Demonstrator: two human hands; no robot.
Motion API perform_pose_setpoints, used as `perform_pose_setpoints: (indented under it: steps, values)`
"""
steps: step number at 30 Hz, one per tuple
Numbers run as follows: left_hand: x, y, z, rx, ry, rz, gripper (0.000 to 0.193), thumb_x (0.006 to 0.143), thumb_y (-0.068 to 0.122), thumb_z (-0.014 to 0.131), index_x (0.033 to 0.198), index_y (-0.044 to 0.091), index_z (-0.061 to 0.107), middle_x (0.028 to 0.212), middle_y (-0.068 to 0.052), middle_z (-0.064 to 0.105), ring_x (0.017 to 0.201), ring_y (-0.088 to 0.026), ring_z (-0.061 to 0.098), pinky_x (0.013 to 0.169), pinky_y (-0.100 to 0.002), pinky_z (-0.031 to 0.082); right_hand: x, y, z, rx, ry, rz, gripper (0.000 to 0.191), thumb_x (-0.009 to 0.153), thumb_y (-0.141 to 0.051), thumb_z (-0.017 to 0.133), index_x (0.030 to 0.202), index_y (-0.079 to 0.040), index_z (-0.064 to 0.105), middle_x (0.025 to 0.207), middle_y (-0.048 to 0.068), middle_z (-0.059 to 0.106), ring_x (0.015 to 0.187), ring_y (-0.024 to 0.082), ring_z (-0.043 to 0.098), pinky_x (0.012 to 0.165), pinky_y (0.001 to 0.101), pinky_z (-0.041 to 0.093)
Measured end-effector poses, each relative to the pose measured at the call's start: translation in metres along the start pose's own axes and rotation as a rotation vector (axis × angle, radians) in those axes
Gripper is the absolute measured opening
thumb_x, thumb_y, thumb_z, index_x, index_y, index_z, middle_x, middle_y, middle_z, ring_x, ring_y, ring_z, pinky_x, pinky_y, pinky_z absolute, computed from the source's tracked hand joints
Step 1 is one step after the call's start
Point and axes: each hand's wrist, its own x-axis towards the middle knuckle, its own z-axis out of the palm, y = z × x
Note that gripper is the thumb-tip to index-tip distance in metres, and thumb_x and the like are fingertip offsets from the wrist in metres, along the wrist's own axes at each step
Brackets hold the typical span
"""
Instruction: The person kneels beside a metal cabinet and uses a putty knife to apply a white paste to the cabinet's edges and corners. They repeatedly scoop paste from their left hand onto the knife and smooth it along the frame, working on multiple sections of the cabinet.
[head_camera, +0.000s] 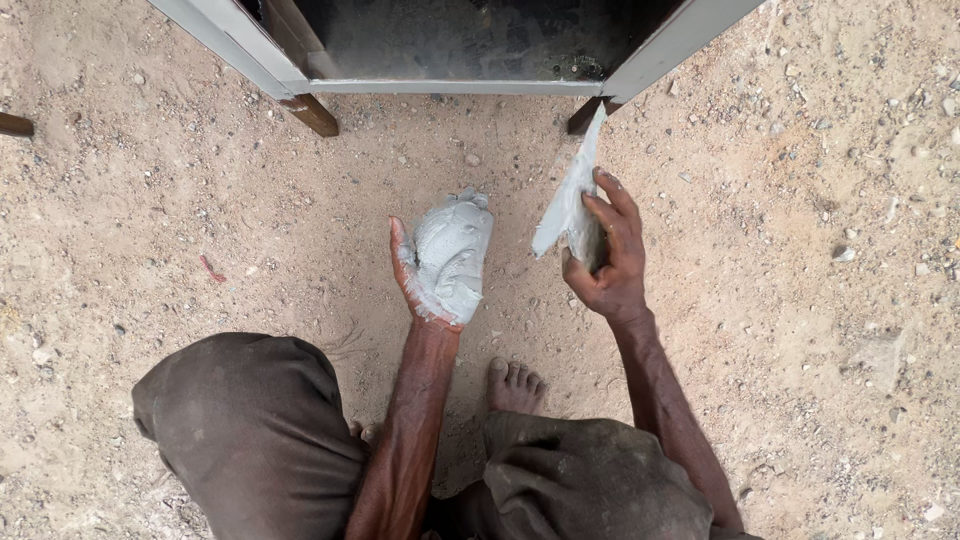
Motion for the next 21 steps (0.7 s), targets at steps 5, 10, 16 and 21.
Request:
perform_pose_setpoints:
  steps: [5,10,16,21]
  values:
    - [-0.005,-0.038,0.007,-0.246,-0.064,-0.234,0.096,0.100,0.067,0.053,0.148,-0.014,0.036,0.150,-0.030,0.046,0.138,-0.042,0.048,0.126,-0.051,0.032,-0.056,-0.026,0.015,1.688,0.010,0.475,0.078,0.092,-0.027,0.065,0.158,0.002,0.036,0.125,0.021,0.054,0.105,0.029,0.059,0.067,0.0319,0.055]
    - [-0.014,-0.053,0.029,-0.336,-0.272,-0.278,0.102,0.099,0.066,0.049,0.151,-0.020,0.029,0.155,-0.035,0.041,0.146,-0.045,0.040,0.129,-0.051,0.025,-0.088,-0.042,0.011,1.767,0.211,0.437,0.077,0.088,-0.025,0.066,0.156,-0.005,0.037,0.136,0.020,0.055,0.093,0.026,0.058,0.062,0.0310,0.056]
    - [-0.011,0.002,0.039,-0.237,-0.265,-0.164,0.098,0.098,0.065,0.052,0.150,-0.017,0.034,0.154,-0.034,0.044,0.145,-0.045,0.043,0.126,-0.053,0.030,-0.024,-0.050,-0.061,-0.192,-0.090,0.204,0.066,0.092,-0.018,0.073,0.153,-0.013,0.049,0.139,0.019,0.051,0.116,0.029,0.061,0.083,0.0338,0.065]
    - [-0.011,0.020,0.020,-0.042,-0.046,0.001,0.092,0.096,0.063,0.057,0.143,-0.015,0.044,0.143,-0.031,0.054,0.133,-0.045,0.054,0.121,-0.054,0.038,0.074,-0.071,-0.068,-1.129,-0.686,-0.297,0.075,0.077,-0.033,0.080,0.146,-0.028,0.052,0.159,0.003,0.039,0.127,0.034,0.054,0.106,0.0490,0.052]
